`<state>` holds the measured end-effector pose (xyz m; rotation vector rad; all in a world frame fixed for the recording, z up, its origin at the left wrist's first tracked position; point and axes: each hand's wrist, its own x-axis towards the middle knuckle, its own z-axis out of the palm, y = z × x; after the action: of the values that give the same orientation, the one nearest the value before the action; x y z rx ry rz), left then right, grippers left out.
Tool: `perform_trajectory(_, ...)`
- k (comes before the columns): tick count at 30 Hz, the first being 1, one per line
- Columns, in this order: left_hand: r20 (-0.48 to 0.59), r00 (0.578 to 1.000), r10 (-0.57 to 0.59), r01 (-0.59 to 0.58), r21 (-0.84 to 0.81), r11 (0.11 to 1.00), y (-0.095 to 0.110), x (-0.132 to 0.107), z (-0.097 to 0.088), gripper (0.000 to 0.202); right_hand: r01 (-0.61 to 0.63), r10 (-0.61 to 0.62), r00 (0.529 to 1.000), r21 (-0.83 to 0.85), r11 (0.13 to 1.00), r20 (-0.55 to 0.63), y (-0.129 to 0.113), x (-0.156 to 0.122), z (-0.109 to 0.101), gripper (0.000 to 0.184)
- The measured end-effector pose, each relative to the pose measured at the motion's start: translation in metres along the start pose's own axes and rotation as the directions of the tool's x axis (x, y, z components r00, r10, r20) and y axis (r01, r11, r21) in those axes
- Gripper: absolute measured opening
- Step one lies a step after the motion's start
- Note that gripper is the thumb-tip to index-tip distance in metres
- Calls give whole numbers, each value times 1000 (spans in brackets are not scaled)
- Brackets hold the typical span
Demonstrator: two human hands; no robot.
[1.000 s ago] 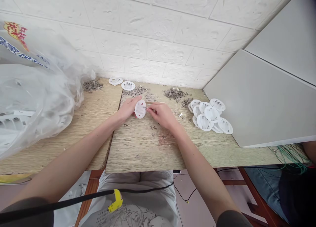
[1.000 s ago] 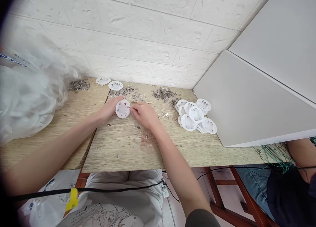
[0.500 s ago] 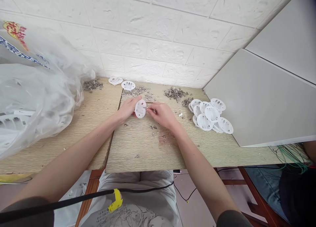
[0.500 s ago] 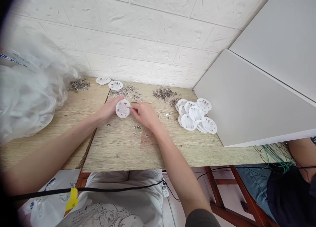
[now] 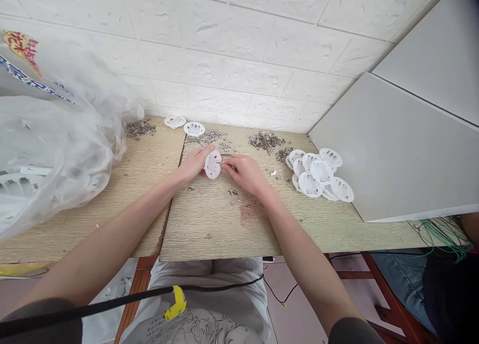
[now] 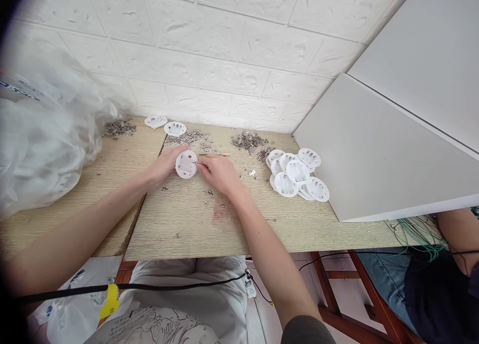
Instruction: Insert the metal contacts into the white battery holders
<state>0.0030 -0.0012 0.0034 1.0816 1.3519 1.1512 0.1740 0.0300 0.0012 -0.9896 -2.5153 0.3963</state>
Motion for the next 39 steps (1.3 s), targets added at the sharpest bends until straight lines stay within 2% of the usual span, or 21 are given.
perform_trajectory(9, 21, 1000, 23, -24, 43, 999, -1, 1, 0, 42, -19, 19, 1000, -3, 1000, 3, -2, 0, -1, 26)
perform_trajectory(23, -5, 1000, 23, -23, 4, 1000, -3, 3, -1, 39, 17, -17, 1000, -6, 1000, 13, -2, 0, -2, 23)
perform_trajectory(32, -13, 999, 43, -41, 123, 992, -3, 0, 5, 41, 24, -22, 999, -57, 998, 36, -3, -1, 1, 25)
perform_trajectory(39, -32, 999, 17, -15, 60, 998, -3, 1, 4, 39, 17, -17, 1000, -31, 999, 7, -3, 0, -2, 24)
